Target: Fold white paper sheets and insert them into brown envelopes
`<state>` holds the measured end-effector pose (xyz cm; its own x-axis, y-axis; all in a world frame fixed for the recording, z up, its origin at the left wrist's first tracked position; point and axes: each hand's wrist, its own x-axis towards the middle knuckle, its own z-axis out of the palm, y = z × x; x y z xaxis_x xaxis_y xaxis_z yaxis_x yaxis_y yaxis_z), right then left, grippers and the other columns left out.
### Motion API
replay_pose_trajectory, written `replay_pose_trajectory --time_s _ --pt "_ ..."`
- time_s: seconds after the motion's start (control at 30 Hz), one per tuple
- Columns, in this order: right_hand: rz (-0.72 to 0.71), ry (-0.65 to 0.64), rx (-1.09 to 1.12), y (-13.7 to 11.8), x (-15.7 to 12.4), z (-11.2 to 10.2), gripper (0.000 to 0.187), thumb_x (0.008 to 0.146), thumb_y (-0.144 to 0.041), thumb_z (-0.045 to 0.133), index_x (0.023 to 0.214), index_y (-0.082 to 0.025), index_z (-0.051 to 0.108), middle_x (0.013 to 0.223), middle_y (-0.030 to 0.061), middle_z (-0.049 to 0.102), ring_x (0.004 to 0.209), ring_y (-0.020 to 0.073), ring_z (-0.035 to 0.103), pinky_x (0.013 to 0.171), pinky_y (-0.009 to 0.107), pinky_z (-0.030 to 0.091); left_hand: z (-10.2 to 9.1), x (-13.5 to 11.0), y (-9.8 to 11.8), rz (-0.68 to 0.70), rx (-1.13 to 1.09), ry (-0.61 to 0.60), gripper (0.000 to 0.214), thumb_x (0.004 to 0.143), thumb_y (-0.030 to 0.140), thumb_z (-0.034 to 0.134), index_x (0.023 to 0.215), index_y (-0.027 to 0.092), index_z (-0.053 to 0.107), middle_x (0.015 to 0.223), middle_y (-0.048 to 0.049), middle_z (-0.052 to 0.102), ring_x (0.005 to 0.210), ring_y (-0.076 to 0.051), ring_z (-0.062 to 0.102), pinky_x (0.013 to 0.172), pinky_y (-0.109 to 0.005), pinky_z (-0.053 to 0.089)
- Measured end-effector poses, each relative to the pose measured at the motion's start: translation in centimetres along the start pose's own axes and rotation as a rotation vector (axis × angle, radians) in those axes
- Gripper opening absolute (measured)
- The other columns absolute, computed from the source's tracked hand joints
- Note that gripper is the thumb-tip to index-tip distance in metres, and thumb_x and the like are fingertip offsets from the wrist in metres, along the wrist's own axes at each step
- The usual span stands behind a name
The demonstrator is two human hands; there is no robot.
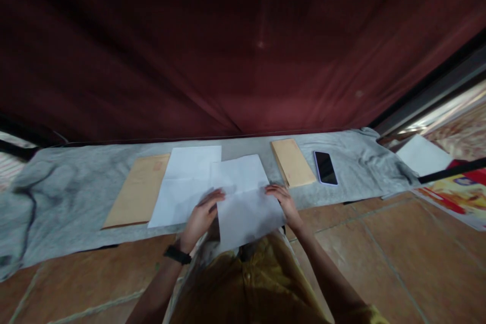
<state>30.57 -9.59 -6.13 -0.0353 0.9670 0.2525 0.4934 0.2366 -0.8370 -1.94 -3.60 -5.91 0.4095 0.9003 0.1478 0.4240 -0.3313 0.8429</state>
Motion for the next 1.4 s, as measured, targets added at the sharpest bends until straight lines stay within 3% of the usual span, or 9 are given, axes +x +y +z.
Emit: replay_pose_trajectory --time_s 0.17,0.3,0.43,0.57,0.7,0.8,0.93,1.13,1.4 --pt "-0.017 -0.091 -0.092 1.4 -1.2 0.2 0.039 0.086 -0.017 0.058 0.121 -0.03 0.07 0.128 0.0042 0.07 0.128 0.0285 0.056 0.113 0.049 0.04 0.5 -0.5 -1.2 0.085 0.156 -0.066 0.045 0.082 0.012 0.048 0.118 0.027 0.071 0.128 -0.0059 0.07 0.131 -0.024 0.056 0.115 -0.052 0.042" --pt "0.0 -0.073 -0.102 1.4 -0.5 0.0 0.047 0.084 -0.017 0.06 0.128 -0.028 0.067 0.13 0.0071 0.068 0.128 0.032 0.056 0.113 0.048 0.039 0.1 -0.2 -1.4 0.076 0.195 -0.05 0.043 0.081 0.011 0.052 0.116 0.027 0.072 0.128 -0.0073 0.07 0.127 -0.026 0.058 0.113 -0.053 0.043" --pt "0.014 -0.015 -0.093 1.4 0.6 0.4 0.044 0.083 -0.02 0.06 0.126 -0.026 0.068 0.125 0.0066 0.07 0.12 0.0313 0.061 0.106 0.046 0.043 0.0 0.3 -1.6 0.036 0.164 0.023 0.035 0.078 0.011 0.055 0.104 0.026 0.075 0.118 -0.0079 0.072 0.115 -0.026 0.062 0.105 -0.049 0.049" --pt "0.154 0.102 -0.19 1.7 2.0 1.6 0.031 0.087 -0.029 0.059 0.115 -0.022 0.07 0.109 0.0097 0.073 0.104 0.0282 0.065 0.098 0.045 0.046 0.4 0.8 -1.5 -0.026 0.208 0.141 0.012 0.082 0.028 0.063 0.085 0.023 0.074 0.107 -0.0093 0.071 0.109 -0.028 0.061 0.101 -0.046 0.05" --pt "0.234 0.17 -0.255 1.8 3.3 2.7 0.035 0.092 -0.04 0.056 0.119 -0.02 0.066 0.093 0.0086 0.071 0.09 0.0259 0.064 0.088 0.04 0.048 1.0 1.4 -0.9 -0.071 0.26 0.221 0.025 0.089 0.044 0.061 0.077 0.024 0.071 0.098 -0.0093 0.069 0.107 -0.028 0.058 0.101 -0.044 0.047" --pt "0.243 0.218 -0.29 1.6 3.9 3.2 0.042 0.094 -0.04 0.056 0.129 -0.018 0.062 0.09 0.0084 0.07 0.089 0.0263 0.064 0.089 0.04 0.047 1.3 1.7 -0.6 -0.077 0.297 0.27 0.029 0.091 0.046 0.057 0.078 0.023 0.07 0.101 -0.0101 0.068 0.106 -0.029 0.057 0.099 -0.044 0.047" --pt "0.24 0.259 -0.321 1.4 4.2 3.5 0.042 0.095 -0.04 0.054 0.131 -0.02 0.062 0.083 0.0058 0.067 0.086 0.0254 0.063 0.091 0.041 0.045 1.5 2.0 -0.2 -0.084 0.372 0.315 0.032 0.09 0.044 0.058 0.066 0.023 0.062 0.096 -0.0099 0.065 0.098 -0.028 0.056 0.092 -0.042 0.047" --pt "0.235 0.239 -0.409 1.9 3.7 3.6 0.042 0.096 -0.037 0.052 0.134 -0.019 0.059 0.091 0.0091 0.069 0.092 0.0283 0.062 0.094 0.044 0.041 1.7 2.2 0.4 -0.103 0.429 0.285 0.034 0.088 0.039 0.061 0.059 0.024 0.053 0.081 -0.0082 0.06 0.087 -0.027 0.055 0.088 -0.044 0.045" --pt "0.241 0.2 -0.506 2.1 3.5 4.0 0.042 0.099 -0.035 0.049 0.136 -0.018 0.056 0.102 0.0121 0.072 0.096 0.0297 0.061 0.095 0.044 0.036 1.9 2.5 1.0 -0.113 0.505 0.253 0.033 0.087 0.037 0.06 0.058 0.025 0.05 0.075 -0.0081 0.057 0.086 -0.029 0.055 0.086 -0.046 0.043"
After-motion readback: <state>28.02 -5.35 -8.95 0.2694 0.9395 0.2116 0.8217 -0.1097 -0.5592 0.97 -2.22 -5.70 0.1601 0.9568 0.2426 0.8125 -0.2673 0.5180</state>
